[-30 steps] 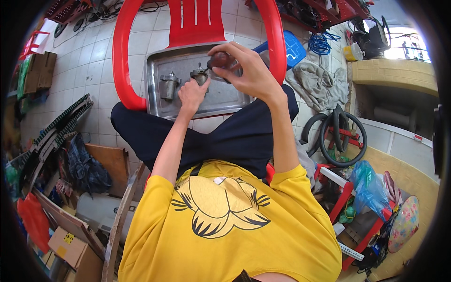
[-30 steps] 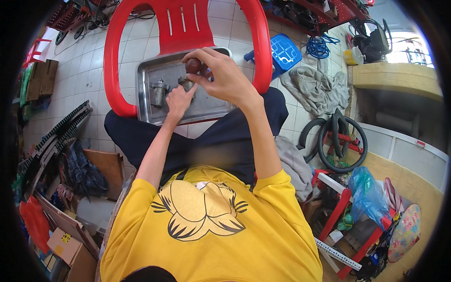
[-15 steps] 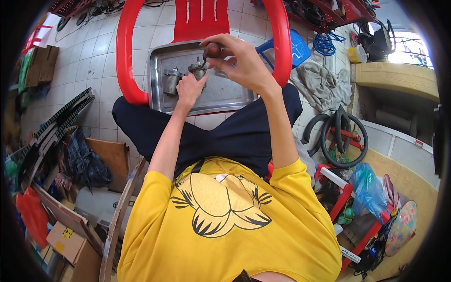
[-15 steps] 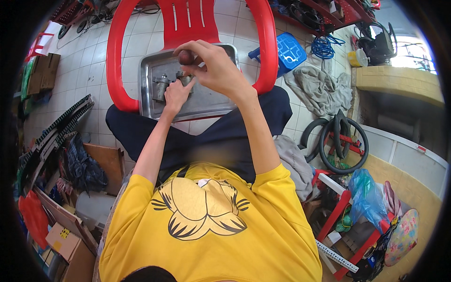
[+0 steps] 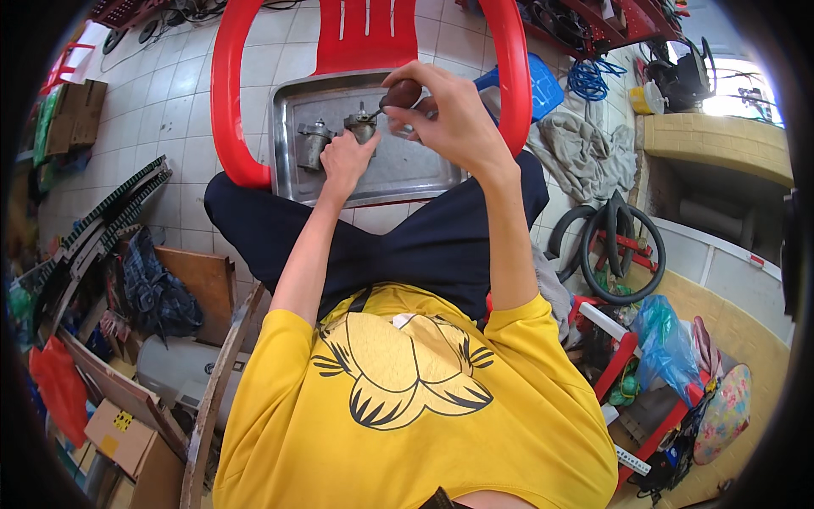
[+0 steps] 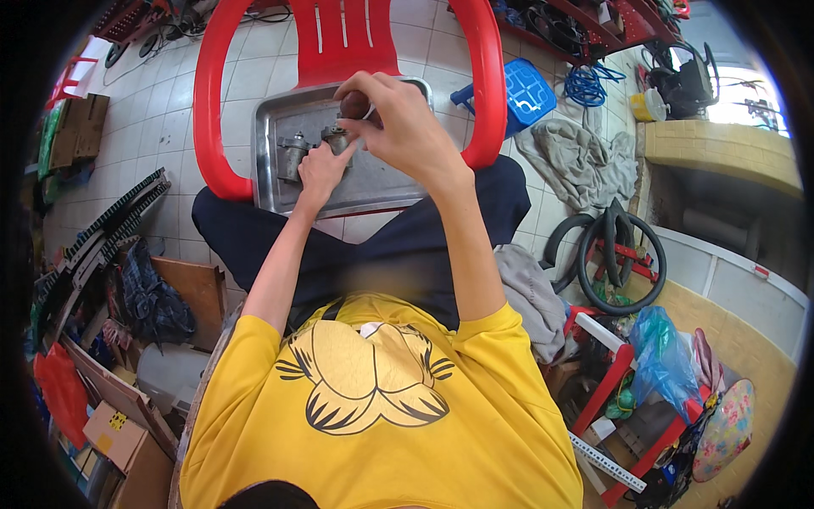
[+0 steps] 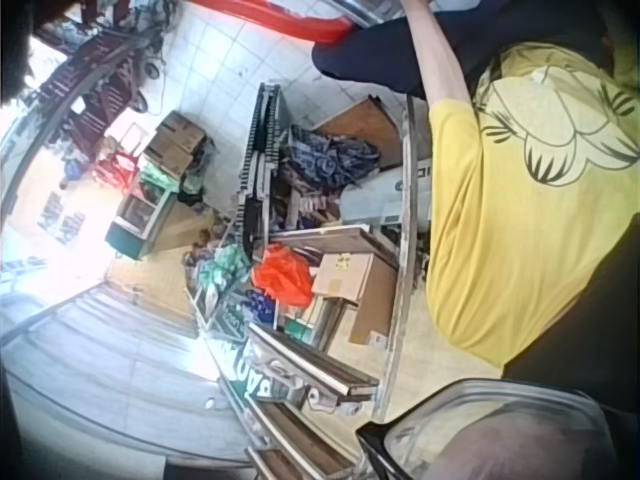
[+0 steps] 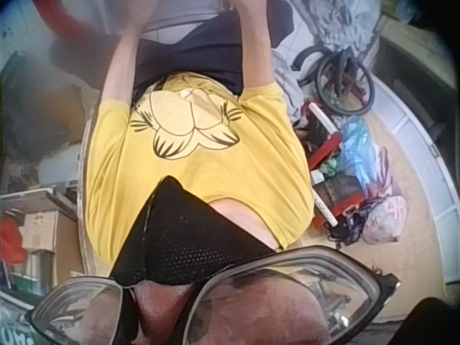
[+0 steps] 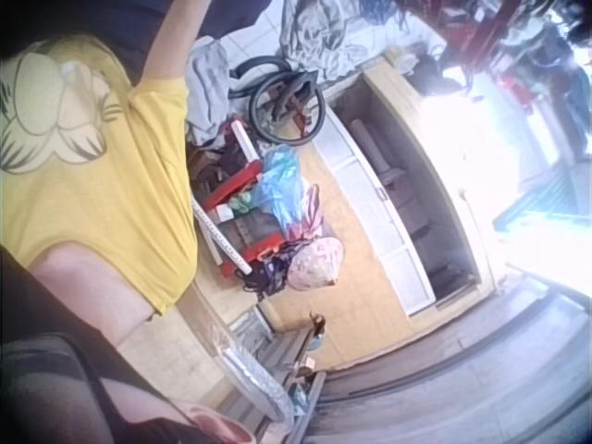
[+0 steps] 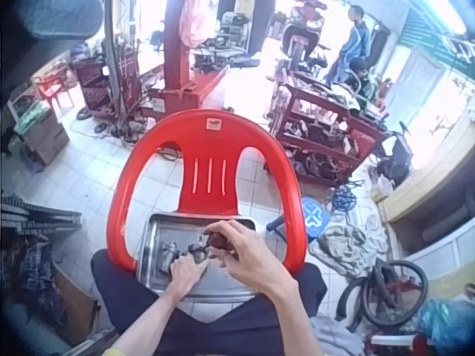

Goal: The person cleans and reassembles small metal motor components on a metal tray using a screwdriver.

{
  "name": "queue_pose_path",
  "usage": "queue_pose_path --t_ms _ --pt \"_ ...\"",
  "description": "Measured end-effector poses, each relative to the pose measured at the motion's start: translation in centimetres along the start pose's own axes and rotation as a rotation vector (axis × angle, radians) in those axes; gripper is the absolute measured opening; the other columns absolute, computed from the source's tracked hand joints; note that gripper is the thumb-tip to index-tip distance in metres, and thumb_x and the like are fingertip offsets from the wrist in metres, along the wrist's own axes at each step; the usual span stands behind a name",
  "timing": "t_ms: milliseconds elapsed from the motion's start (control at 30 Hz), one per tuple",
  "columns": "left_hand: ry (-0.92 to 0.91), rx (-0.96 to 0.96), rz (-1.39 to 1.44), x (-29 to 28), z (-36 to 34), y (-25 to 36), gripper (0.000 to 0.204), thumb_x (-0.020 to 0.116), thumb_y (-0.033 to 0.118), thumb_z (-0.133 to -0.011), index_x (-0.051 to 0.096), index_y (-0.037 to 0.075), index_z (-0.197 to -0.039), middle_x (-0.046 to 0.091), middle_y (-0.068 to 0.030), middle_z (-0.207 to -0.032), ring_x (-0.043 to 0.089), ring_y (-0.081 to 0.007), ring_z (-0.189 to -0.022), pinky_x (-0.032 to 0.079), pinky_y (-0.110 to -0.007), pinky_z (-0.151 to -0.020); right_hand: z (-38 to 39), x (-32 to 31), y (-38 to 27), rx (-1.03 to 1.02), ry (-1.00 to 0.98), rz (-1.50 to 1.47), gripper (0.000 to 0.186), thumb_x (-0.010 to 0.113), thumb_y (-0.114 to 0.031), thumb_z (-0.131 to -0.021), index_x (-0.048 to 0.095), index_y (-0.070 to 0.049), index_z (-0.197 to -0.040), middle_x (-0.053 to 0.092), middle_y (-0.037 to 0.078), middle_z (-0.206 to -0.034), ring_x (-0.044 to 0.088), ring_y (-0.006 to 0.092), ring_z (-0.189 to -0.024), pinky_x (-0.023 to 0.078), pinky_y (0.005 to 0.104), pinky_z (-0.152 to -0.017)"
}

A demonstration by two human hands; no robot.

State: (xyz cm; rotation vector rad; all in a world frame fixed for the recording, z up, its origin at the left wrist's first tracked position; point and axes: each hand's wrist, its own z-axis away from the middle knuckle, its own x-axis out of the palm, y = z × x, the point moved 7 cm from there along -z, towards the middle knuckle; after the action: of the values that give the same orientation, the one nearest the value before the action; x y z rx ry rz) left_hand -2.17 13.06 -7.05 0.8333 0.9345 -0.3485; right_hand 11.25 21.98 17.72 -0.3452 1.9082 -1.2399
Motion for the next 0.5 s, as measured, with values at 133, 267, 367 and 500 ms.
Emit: queue_pose_path --t_ms 133,267,367,500 --pt "-0.008 0.013 -0.009 -0.05 0.32 0.49 0.074 0.064 0.066 -0.084 0.073 -0.003 -0.107 0.073 -0.0302 -0.101 0.071 -0.0467 -0.100 0.054 -0.054 -0.092 -0.14 -0.92 -0.17 0.048 0.125 0.361 0.030 0.080 -0.023 -0.088 0.059 -0.004 -0.096 0.070 0.008 -0.089 0.073 0.0236 -0.078 0.055 0.0350 -0.067" --pt "-0.026 -0.007 -0.015 -0.25 0.32 0.46 0.073 0.065 0.066 -0.083 0.073 -0.002 -0.109 0.073 -0.0302 -0.102 0.071 -0.0463 -0.100 0.054 -0.053 -0.092 -0.20 -0.70 0.10 -0.003 0.165 0.154 0.030 0.080 -0.025 -0.088 0.060 -0.006 -0.100 0.071 0.008 -0.091 0.074 0.0236 -0.079 0.055 0.0354 -0.066" --pt "-0.003 0.003 -0.001 -0.37 0.17 0.60 0.073 0.066 0.066 -0.083 0.073 -0.003 -0.106 0.073 -0.0291 -0.099 0.071 -0.0460 -0.099 0.054 -0.053 -0.092 -0.01 -0.94 -0.24 -0.078 0.022 0.069 0.028 0.080 -0.017 -0.088 0.063 -0.007 -0.108 0.071 0.008 -0.091 0.073 0.0194 -0.078 0.055 0.0312 -0.069" --pt "0.010 0.002 -0.017 -0.37 0.23 0.51 0.072 0.066 0.066 -0.082 0.073 -0.003 -0.103 0.074 -0.0287 -0.097 0.071 -0.0459 -0.098 0.054 -0.053 -0.092 0.16 -1.09 -0.13 -0.008 -0.054 0.051 0.034 0.083 -0.016 -0.085 0.063 -0.001 -0.108 0.069 0.010 -0.098 0.072 0.0170 -0.082 0.055 0.0289 -0.070"
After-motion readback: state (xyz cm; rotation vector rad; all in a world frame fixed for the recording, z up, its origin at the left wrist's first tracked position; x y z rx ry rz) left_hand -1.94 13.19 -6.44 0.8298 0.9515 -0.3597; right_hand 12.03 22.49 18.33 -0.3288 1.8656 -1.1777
